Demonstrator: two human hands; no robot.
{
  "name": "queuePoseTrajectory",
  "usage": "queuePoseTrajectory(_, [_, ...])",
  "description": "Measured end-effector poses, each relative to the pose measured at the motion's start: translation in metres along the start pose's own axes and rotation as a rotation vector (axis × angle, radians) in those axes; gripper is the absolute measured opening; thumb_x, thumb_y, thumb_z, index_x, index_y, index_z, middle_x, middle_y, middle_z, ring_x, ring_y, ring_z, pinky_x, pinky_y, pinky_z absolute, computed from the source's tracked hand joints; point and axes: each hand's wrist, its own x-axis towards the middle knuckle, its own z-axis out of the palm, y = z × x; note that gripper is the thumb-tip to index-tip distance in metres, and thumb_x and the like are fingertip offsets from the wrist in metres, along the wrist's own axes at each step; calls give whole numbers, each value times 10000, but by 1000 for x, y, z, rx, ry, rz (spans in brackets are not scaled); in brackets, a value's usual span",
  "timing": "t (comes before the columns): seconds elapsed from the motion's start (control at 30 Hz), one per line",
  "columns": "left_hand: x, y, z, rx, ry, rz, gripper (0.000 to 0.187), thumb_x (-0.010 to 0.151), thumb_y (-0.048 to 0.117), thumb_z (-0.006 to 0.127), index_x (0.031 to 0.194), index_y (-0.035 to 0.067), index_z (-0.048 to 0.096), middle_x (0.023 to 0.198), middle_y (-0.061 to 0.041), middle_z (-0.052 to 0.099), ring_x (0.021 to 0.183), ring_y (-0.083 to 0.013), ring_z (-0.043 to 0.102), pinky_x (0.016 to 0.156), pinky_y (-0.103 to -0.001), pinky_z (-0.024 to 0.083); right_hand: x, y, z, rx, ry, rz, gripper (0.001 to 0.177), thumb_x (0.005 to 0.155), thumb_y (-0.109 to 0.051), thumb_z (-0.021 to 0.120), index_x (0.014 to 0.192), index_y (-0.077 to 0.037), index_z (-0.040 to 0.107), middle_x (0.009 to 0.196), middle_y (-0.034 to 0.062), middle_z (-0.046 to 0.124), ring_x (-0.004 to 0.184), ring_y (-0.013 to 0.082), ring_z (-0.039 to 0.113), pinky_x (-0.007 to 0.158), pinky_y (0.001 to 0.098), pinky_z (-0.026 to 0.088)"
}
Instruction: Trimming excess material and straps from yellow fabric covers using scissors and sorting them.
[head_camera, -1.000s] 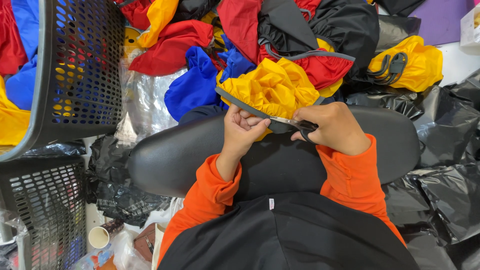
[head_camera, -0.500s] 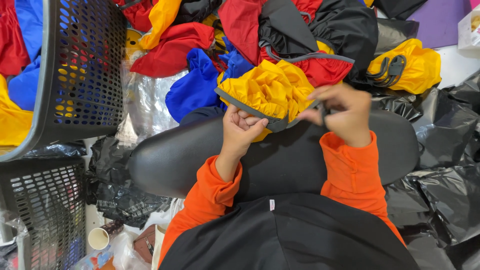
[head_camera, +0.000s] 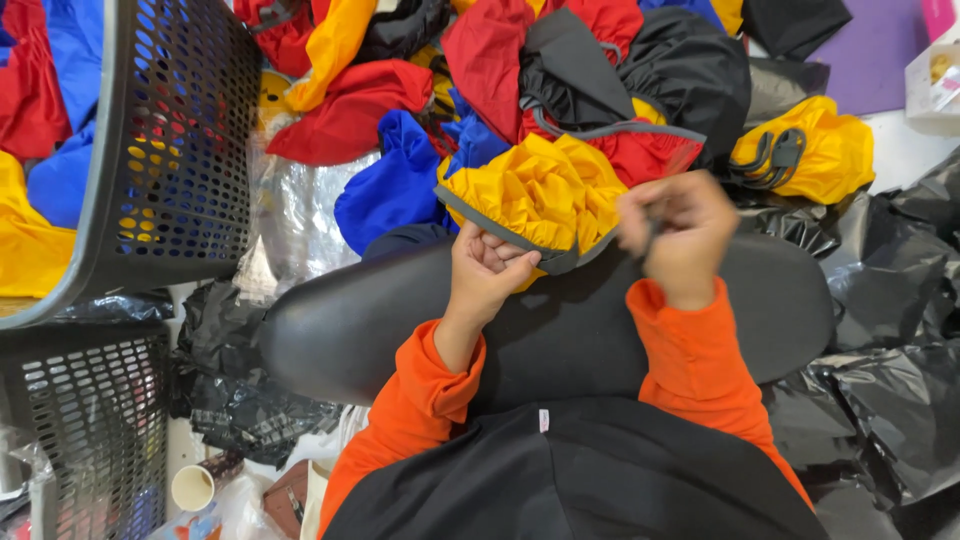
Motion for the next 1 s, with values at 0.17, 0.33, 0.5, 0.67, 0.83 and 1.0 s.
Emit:
queuePoseTrajectory(0.17, [2, -1, -6, -2, 14, 48, 701, 825, -107, 764, 1418, 84, 441, 1110, -127, 732, 1040, -266, 739, 824, -329, 666, 14, -13, -21, -80, -112, 53, 203, 884, 146, 714, 938, 27, 559, 967, 252, 742, 556, 222, 687, 485, 271, 530])
queuePoseTrajectory(0.33, [4, -2, -10, 17, 1, 65, 726, 839, -99, 750, 1452, 96, 415, 1140, -114, 719, 1079, -250, 726, 857, -328, 655, 6, -29, 15, -157, -515, -58, 121, 809, 25, 782, 874, -3, 685, 900, 186, 759, 563, 233, 692, 525, 302, 511])
queuePoseTrajectory(0.5, [8, -3, -14, 6, -17, 87, 761, 825, -110, 739, 1472, 95, 395, 1094, -87, 723, 1061, -216, 723, 840, -310, 657, 4, -24, 41, -381, -467, -333, 189, 787, -1, 802, 949, -36, 712, 996, 132, 778, 525, 251, 635, 502, 307, 521])
queuePoseTrajectory(0.67, [6, 2, -14, -1, 15, 103, 775, 832, -113, 725, 1489, 106, 378, 1100, -70, 719, 1074, -205, 719, 839, -304, 660, 1, 0, 25, -369, -390, -370, 263, 724, -17, 863, 957, -81, 757, 827, 70, 759, 522, 216, 627, 473, 277, 497])
queuePoseTrajectory(0.83, [8, 10, -4, 65, 124, 142, 767, 842, -66, 768, 1478, 104, 373, 1180, -90, 702, 1086, -219, 716, 835, -301, 677, 6, -12, 19, -461, -179, -551, 257, 715, -2, 912, 913, -98, 780, 821, 12, 767, 515, 156, 575, 494, 245, 502])
queuePoseTrajectory(1.0, [7, 18, -2, 121, 150, 179, 699, 903, -12, 749, 1476, 118, 369, 1212, -66, 685, 1116, -221, 705, 846, -318, 679, 20, -36, 7, -493, -509, -265, 375, 719, -120, 944, 1024, -54, 736, 969, 92, 787, 508, 223, 609, 496, 327, 489])
